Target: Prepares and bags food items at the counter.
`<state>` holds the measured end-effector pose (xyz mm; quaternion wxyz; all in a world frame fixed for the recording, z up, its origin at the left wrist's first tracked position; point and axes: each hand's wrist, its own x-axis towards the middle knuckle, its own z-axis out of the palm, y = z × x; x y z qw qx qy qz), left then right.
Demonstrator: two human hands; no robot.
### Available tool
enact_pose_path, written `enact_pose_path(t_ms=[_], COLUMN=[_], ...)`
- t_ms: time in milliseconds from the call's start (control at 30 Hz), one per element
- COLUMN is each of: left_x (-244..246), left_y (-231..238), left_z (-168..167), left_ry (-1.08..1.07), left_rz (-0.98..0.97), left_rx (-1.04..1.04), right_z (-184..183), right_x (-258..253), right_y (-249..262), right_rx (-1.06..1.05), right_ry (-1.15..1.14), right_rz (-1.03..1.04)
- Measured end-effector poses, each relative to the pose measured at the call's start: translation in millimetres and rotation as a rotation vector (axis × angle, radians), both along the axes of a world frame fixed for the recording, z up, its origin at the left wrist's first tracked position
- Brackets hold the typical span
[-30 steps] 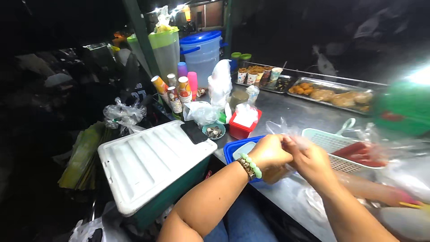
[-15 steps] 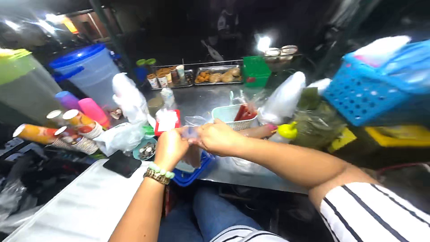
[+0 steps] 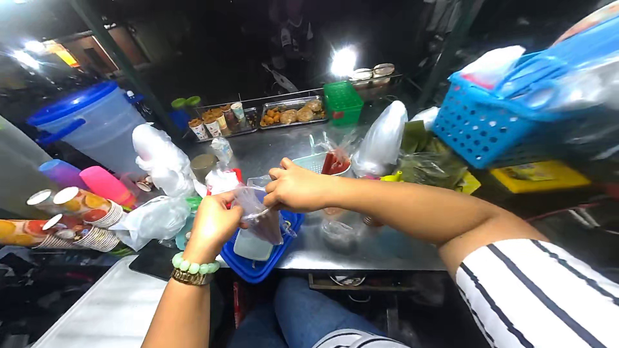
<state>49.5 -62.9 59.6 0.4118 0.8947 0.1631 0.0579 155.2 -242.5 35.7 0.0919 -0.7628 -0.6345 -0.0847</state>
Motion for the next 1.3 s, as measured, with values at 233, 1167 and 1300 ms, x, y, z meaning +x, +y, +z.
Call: enact_pose_path(t_ms=[233, 1167, 1300], left_x=[-2, -95, -136], left_y=[-9, 37, 55], left_z=[6, -31, -84], left_ry=[-0.079, -0.726, -0.586], left_rz=[-0.022, -0.427, -0.214], left_rx=[-0.205, -0.063, -0.186], right_z=[7, -17, -8], right_x=[-4, 30, 81], right_y=[-19, -11, -18], right_rx=[0.268, 0.973, 0.855], right_ry=[-0.129, 0.791, 0.445], right_rz=[0.003, -0.443, -0.570])
